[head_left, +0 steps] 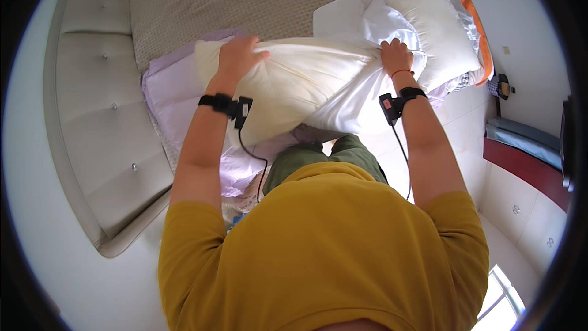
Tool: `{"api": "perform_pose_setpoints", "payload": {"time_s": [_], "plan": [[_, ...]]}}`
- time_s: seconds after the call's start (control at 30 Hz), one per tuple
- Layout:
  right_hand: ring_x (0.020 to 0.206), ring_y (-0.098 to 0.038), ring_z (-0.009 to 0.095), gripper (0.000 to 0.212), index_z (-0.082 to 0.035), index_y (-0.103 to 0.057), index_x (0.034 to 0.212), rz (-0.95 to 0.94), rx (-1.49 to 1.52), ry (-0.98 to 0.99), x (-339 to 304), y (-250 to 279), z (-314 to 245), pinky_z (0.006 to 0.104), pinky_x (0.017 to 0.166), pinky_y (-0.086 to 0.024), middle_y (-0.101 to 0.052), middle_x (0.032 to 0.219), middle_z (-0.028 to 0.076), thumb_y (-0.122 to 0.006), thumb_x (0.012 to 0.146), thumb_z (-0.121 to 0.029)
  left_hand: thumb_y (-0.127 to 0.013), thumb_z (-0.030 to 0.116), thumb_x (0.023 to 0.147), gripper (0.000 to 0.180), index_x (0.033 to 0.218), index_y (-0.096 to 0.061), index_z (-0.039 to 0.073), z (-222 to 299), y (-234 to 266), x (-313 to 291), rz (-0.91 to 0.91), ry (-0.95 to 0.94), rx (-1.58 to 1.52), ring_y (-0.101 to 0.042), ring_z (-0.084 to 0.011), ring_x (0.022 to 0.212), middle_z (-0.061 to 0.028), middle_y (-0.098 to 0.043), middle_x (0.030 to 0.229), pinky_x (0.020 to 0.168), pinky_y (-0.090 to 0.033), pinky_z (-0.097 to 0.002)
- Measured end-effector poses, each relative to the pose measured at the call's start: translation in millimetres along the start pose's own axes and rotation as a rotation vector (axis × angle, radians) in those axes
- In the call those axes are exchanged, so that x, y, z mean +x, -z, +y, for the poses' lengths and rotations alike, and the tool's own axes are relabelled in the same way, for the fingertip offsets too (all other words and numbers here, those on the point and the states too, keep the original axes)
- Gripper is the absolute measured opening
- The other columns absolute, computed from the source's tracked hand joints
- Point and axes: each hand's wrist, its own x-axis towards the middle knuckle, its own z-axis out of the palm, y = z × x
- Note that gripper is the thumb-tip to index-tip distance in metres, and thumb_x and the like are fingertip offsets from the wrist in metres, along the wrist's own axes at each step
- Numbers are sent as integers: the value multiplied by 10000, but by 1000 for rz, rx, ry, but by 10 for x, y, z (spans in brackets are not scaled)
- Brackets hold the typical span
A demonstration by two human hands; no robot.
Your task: The person removes a patterned pillowcase from a pillow by hand, then takes a white pillowcase and slides it over the pillow.
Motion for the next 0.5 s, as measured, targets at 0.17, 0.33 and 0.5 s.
{"api": "perform_pose_setpoints", "payload": {"time_s": [0.17,0.33,0.5], "plan": [[921,-499,220,290,-146,-543,991,378,259,575,-229,-140,-314,363,726,-449,-513,976,43,-598,725,-246,-592,320,764,287,854,-591,48,-287,-374,-666,-327,468,-636,-592,-225,688,-86,-610,727,641,-472,-317],[924,-491,209,308,-114,-552,944,178,386,1037,-774,-287,-806,332,744,-436,-514,970,45,-643,673,-230,-573,549,741,583,953,-526,7,533,-866,-1679,-778,1217,-1503,-563,-208,763,-89,-565,884,707,-493,-322],[878,-503,189,221,-105,-538,853,256,371,1261,-928,22,-1179,288,681,-447,-503,898,22,-617,662,-183,-654,396,746,423,970,-522,62,421,-1519,-1673,461,1424,-2214,-542,-158,730,-58,-565,815,661,-468,-245]]}}
